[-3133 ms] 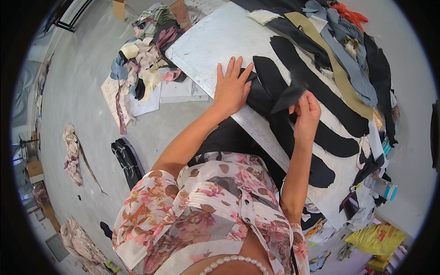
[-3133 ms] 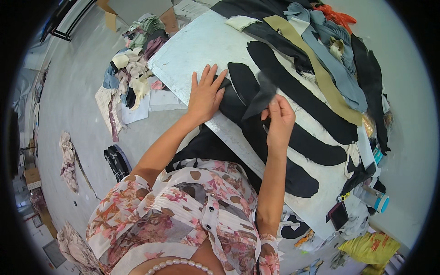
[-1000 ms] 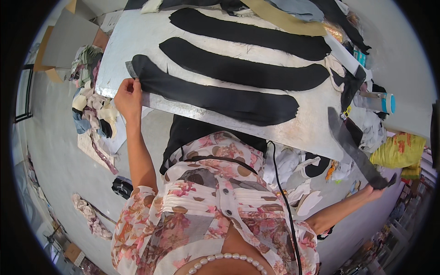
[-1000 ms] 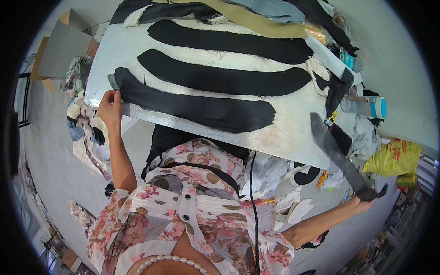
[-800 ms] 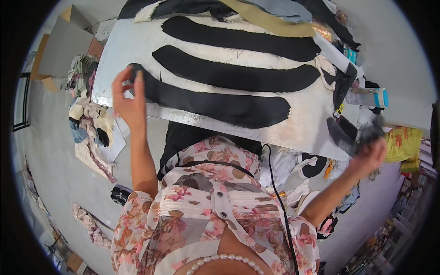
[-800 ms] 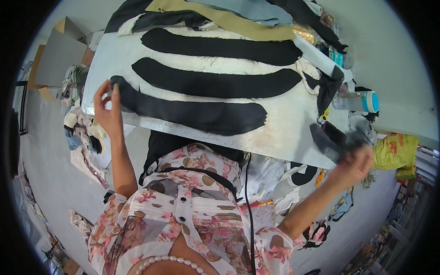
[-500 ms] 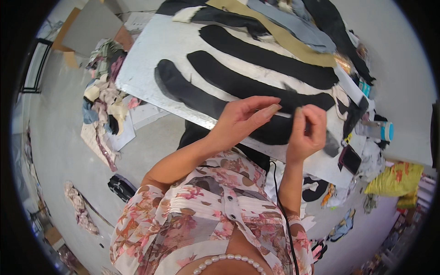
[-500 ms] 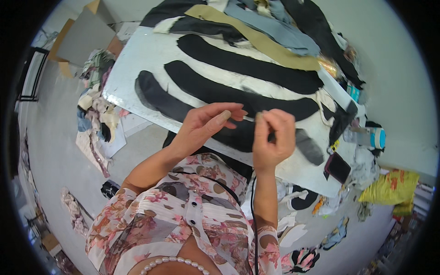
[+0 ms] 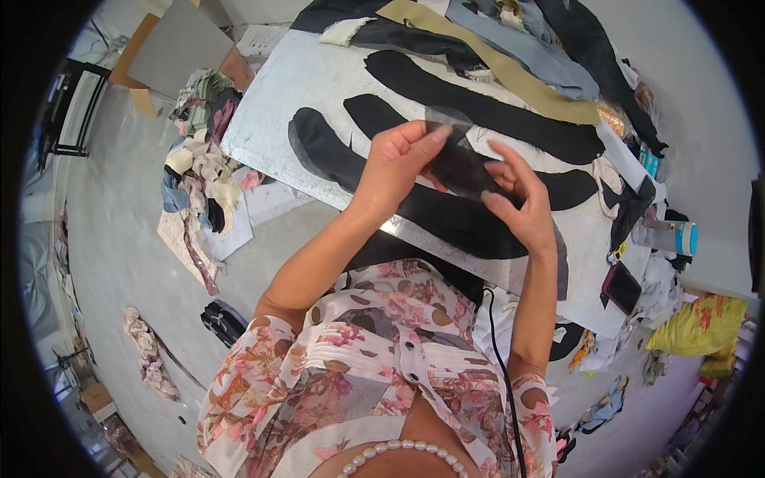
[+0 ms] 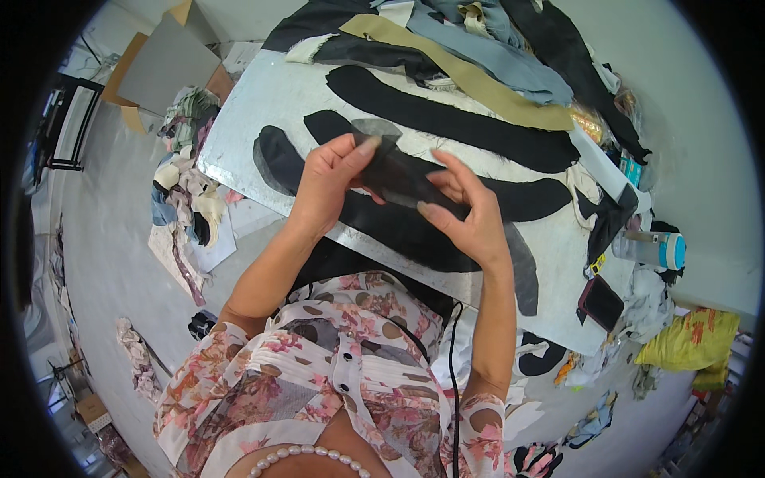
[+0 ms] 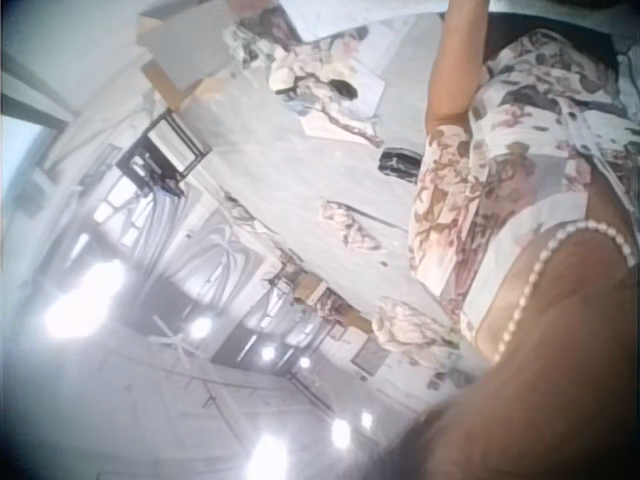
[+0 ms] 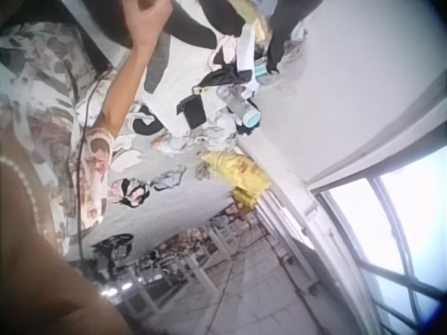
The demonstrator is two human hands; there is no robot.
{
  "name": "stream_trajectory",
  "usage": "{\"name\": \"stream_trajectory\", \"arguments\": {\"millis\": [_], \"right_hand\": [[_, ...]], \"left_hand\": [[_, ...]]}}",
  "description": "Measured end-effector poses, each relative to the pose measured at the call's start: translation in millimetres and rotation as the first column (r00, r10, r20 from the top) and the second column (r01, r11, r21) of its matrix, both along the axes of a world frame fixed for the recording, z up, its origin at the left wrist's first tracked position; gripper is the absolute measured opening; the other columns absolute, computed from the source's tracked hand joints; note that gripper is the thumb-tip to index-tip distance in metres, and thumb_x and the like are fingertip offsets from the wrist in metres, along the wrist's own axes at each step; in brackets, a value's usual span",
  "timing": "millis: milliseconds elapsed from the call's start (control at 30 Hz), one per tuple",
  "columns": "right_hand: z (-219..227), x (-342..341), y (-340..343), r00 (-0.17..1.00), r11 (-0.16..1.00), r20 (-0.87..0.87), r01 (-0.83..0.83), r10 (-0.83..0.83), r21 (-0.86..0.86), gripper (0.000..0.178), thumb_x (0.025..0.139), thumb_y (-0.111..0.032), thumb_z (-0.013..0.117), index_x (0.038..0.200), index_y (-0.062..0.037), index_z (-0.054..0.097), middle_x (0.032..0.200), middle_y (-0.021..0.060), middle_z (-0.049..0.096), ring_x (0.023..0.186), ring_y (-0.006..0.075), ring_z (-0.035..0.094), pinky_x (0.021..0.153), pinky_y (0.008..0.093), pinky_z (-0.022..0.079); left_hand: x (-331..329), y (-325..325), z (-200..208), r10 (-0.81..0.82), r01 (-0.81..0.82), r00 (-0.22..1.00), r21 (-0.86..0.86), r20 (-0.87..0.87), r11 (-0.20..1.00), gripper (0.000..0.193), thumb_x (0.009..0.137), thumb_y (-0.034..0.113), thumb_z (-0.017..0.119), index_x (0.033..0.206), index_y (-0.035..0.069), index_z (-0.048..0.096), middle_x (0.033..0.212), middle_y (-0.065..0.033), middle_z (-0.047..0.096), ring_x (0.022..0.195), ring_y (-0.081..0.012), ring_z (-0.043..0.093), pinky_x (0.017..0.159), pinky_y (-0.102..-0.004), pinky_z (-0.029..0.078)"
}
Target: The person arranges multiple black fabric pieces on a white table surface. They repeatedly pick up, place, and adjust the pieces to align them in parallel rows.
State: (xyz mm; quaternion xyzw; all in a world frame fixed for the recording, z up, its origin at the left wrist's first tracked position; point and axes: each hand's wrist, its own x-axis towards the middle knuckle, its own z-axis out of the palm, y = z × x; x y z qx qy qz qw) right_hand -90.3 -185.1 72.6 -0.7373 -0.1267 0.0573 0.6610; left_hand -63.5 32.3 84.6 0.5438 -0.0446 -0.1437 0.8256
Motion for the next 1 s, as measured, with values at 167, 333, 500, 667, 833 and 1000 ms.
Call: {"name": "stream_trajectory", "arguments": {"millis": [167, 333, 500, 667, 833, 1000], "right_hand": [[4, -7, -29, 0.978, 1.000, -0.207, -0.016, 0.019, 0.018, 0.050, 0.081, 0.001, 0.067, 0.129, 0.0013, 0.054, 0.088, 0.0005, 0.060, 0.076, 0.0042, 0.054, 0.067, 0.0174, 0.043], [10, -4, -25, 0.970, 0.996, -0.225, -0.085, 0.090, 0.032, 0.050, 0.079, 0.004, 0.064, 0.128, 0.0017, 0.054, 0.085, -0.0019, 0.056, 0.073, 0.0024, 0.050, 0.066, 0.0164, 0.039], [17, -3, -29, 0.961, 0.986, -0.261, -0.121, 0.089, -0.112, 0.052, 0.076, 0.005, 0.068, 0.126, 0.0020, 0.054, 0.086, -0.0016, 0.058, 0.075, 0.0023, 0.052, 0.068, 0.0166, 0.040], [24, -31, -48, 0.932, 0.999, -0.360, -0.041, 0.032, -0.018, 0.051, 0.074, 0.008, 0.069, 0.122, 0.0014, 0.055, 0.088, -0.0004, 0.063, 0.078, 0.0028, 0.056, 0.069, 0.0153, 0.041], [-1, -22, -35, 0.931, 0.961, -0.342, 0.031, -0.128, -0.274, 0.046, 0.073, 0.008, 0.072, 0.116, -0.0027, 0.060, 0.061, -0.0068, 0.043, 0.058, 0.0025, 0.038, 0.054, 0.0189, 0.030], [-15, 7, -23, 0.979, 0.906, -0.182, 0.010, -0.096, -0.423, 0.045, 0.071, 0.004, 0.075, 0.114, -0.0040, 0.062, 0.060, -0.0011, 0.045, 0.056, 0.0069, 0.040, 0.054, 0.0225, 0.035]], "left_hand": [[14, 10, -7, 0.146, -0.152, 0.986, 0.079, 0.074, 0.985, 0.027, 0.101, 0.022, 0.052, 0.091, 0.000, 0.063, 0.079, -0.0047, 0.066, 0.061, -0.0092, 0.060, 0.053, -0.0226, 0.050], [20, 16, -6, 0.217, -0.224, 0.969, 0.044, 0.117, 0.974, 0.025, 0.100, 0.021, 0.054, 0.092, -0.001, 0.062, 0.079, -0.0048, 0.065, 0.058, -0.0097, 0.058, 0.052, -0.0222, 0.049], [19, 22, 21, 0.265, -0.266, 0.954, -0.010, 0.139, 0.964, 0.024, 0.100, 0.021, 0.056, 0.094, -0.002, 0.062, 0.077, -0.0043, 0.065, 0.057, -0.0106, 0.059, 0.051, -0.0217, 0.048], [13, 54, -12, 0.261, -0.258, 0.965, 0.158, 0.000, 0.953, 0.020, 0.096, 0.020, 0.062, 0.090, 0.000, 0.063, 0.074, -0.0055, 0.066, 0.052, -0.0096, 0.059, 0.047, -0.0199, 0.045], [25, 69, -59, 0.294, -0.284, 0.955, 0.380, 0.033, 0.880, 0.018, 0.092, 0.015, 0.068, 0.080, 0.003, 0.061, 0.062, -0.0007, 0.061, 0.050, -0.0062, 0.055, 0.047, -0.0190, 0.041], [49, 76, -66, 0.363, -0.420, 0.903, 0.662, 0.231, 0.622, 0.019, 0.089, 0.016, 0.070, 0.082, -0.001, 0.065, 0.061, 0.0015, 0.060, 0.051, -0.0054, 0.053, 0.049, -0.0208, 0.040]]}}
